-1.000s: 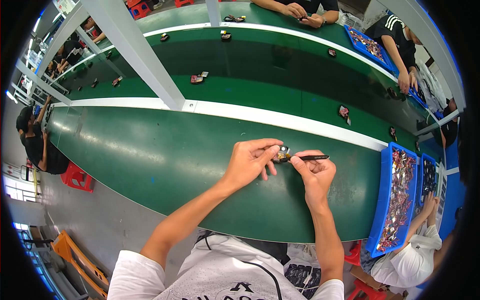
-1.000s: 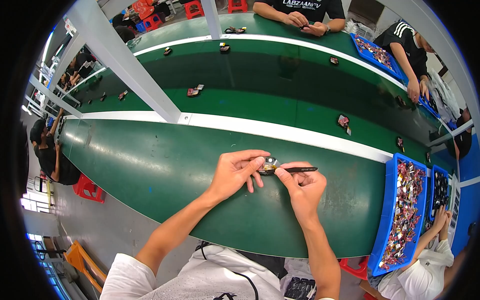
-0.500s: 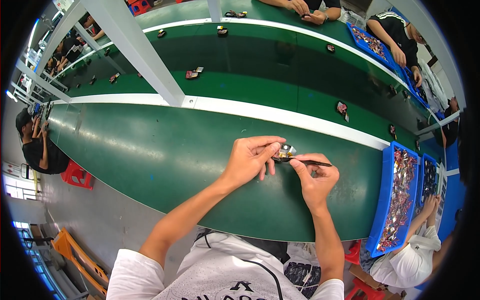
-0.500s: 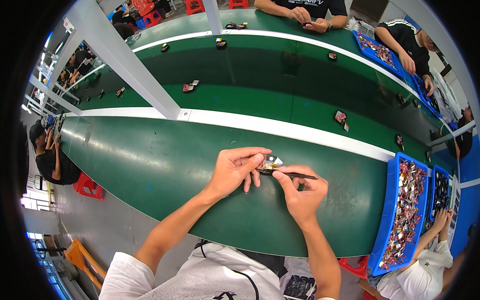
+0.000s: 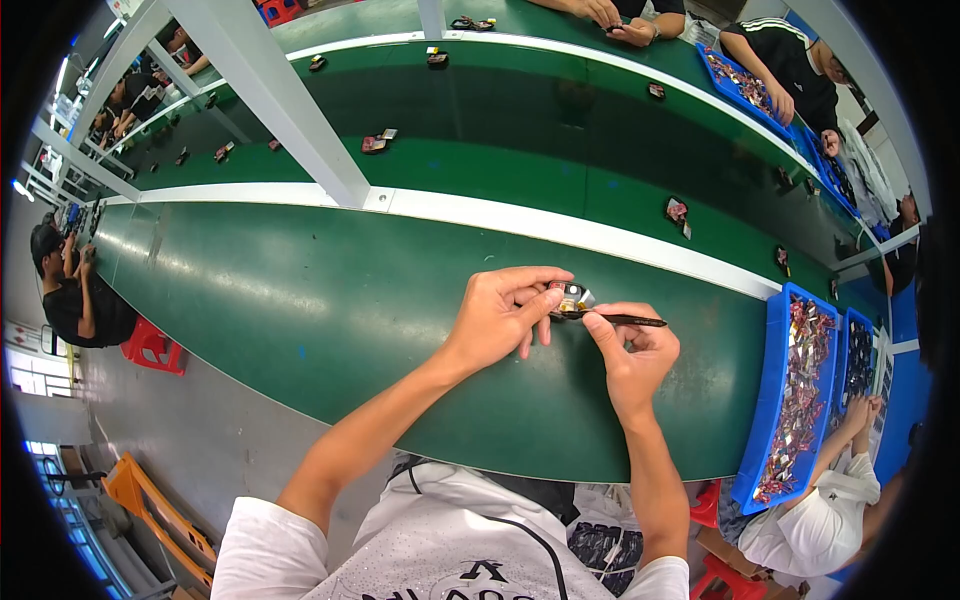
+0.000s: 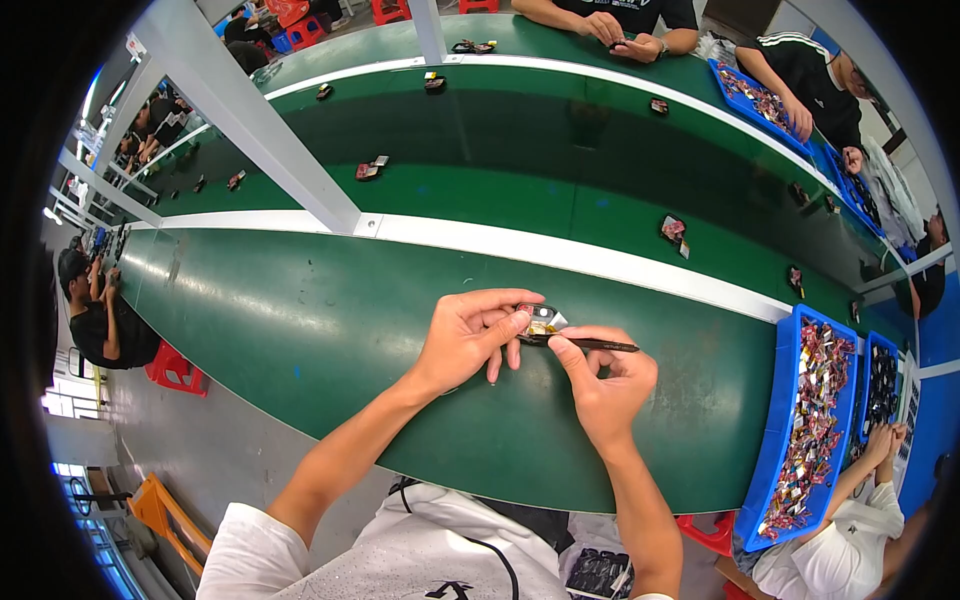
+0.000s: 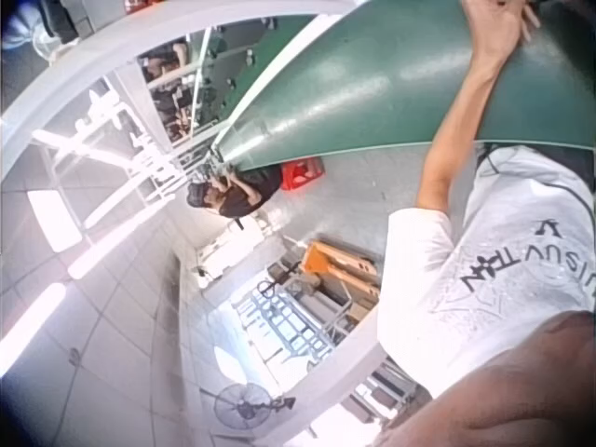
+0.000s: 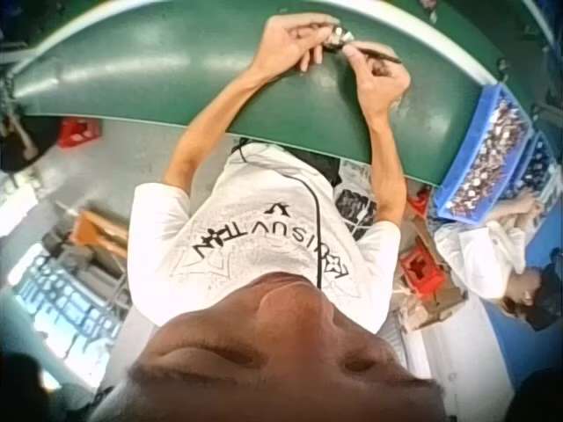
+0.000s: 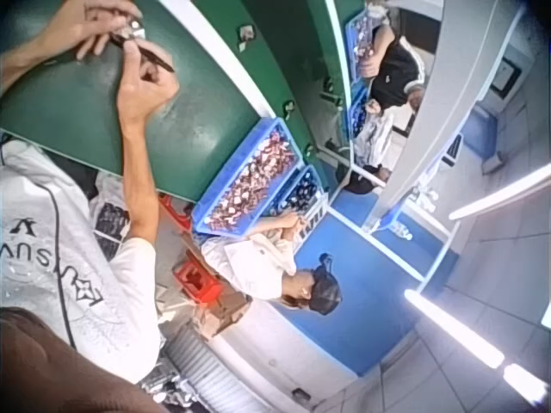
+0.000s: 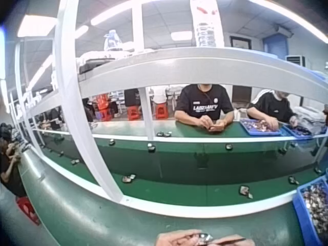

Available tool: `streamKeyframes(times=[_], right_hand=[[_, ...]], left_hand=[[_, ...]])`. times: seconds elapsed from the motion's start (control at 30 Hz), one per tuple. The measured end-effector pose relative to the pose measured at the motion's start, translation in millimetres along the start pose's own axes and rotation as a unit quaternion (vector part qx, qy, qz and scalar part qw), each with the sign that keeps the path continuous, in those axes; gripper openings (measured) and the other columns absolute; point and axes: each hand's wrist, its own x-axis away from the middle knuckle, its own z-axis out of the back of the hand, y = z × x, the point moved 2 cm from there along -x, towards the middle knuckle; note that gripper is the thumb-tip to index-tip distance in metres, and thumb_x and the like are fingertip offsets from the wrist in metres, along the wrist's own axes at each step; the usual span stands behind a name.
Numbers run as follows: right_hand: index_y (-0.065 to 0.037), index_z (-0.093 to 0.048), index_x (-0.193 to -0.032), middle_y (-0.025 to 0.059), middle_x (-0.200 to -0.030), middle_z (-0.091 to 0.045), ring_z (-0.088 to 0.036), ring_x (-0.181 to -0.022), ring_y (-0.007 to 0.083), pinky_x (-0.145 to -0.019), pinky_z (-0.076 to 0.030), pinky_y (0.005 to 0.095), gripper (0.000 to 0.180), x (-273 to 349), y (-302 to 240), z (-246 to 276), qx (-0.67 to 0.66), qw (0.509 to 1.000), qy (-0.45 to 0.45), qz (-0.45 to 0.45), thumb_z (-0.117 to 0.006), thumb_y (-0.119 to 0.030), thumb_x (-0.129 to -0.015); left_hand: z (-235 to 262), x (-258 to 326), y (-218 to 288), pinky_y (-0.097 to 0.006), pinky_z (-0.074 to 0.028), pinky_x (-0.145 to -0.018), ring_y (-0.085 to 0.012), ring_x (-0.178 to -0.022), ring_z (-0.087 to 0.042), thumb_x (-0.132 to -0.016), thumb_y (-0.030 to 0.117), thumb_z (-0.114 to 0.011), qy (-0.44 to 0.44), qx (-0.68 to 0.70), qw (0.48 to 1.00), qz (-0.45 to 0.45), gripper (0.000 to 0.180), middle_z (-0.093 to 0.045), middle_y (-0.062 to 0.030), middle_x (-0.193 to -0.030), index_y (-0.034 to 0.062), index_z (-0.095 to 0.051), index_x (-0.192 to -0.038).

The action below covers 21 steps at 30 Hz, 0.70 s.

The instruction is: The recorder is using tweezers to assemble small toy car components at a factory assembly line.

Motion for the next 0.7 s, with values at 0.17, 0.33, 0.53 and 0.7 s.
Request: streamKeyframes(times=[0.17,0.33,0.53,0.7], right_hand=[[0.002,-0.074,-0.091,0.0057,-0.082,-0.073,-0.047,-0.053,0.0017,-0.048,-0.033,0.0181,0.013,-2.6,-2.0,0.9,0.009,0.999,0.010,0.033,-0.082,0.002,-0.080],[0.000,-0.075,-0.088,0.0062,-0.083,-0.074,-0.046,-0.051,0.0022,-0.046,-0.032,0.0191,0.012,-1.7,-4.9,0.0,0.066,0.995,-0.014,0.071,-0.082,0.002,-0.079],[-0.003,-0.076,-0.086,0.0076,-0.085,-0.076,-0.046,-0.048,0.0022,-0.043,-0.030,0.0203,0.011,-2.3,-4.3,-1.2,0.062,0.992,-0.021,0.105,-0.082,0.003,-0.078],[-0.005,-0.076,-0.084,0.0066,-0.084,-0.077,-0.047,-0.044,0.0065,-0.043,-0.033,0.0217,0.012,-1.5,-11.3,-3.0,0.123,0.975,-0.047,0.178,-0.083,0.000,-0.076]], left_hand=[[2.3,-0.8,0.6,-0.023,-0.047,-0.039,-0.0130,-0.059,-0.064,-0.100,0.006,-0.061,0.004,0.003,1.000,-0.004,0.030,-0.068,-0.0128,-0.089,-0.0099,-0.063,-0.125],[1.7,-0.5,1.1,-0.023,-0.047,-0.039,-0.0131,-0.059,-0.064,-0.100,0.006,-0.061,0.005,0.006,1.000,-0.008,0.030,-0.069,-0.0132,-0.090,-0.0098,-0.063,-0.125],[2.7,-1.6,-0.5,-0.023,-0.047,-0.040,-0.0125,-0.059,-0.064,-0.100,0.007,-0.062,0.001,0.003,1.000,0.001,0.031,-0.070,-0.0135,-0.089,-0.0095,-0.063,-0.126],[2.9,-2.5,1.2,-0.021,-0.043,-0.040,-0.0085,-0.056,-0.062,-0.097,0.009,-0.067,0.001,-0.029,0.999,0.035,0.032,-0.070,-0.0079,-0.075,-0.0076,-0.065,-0.124]])
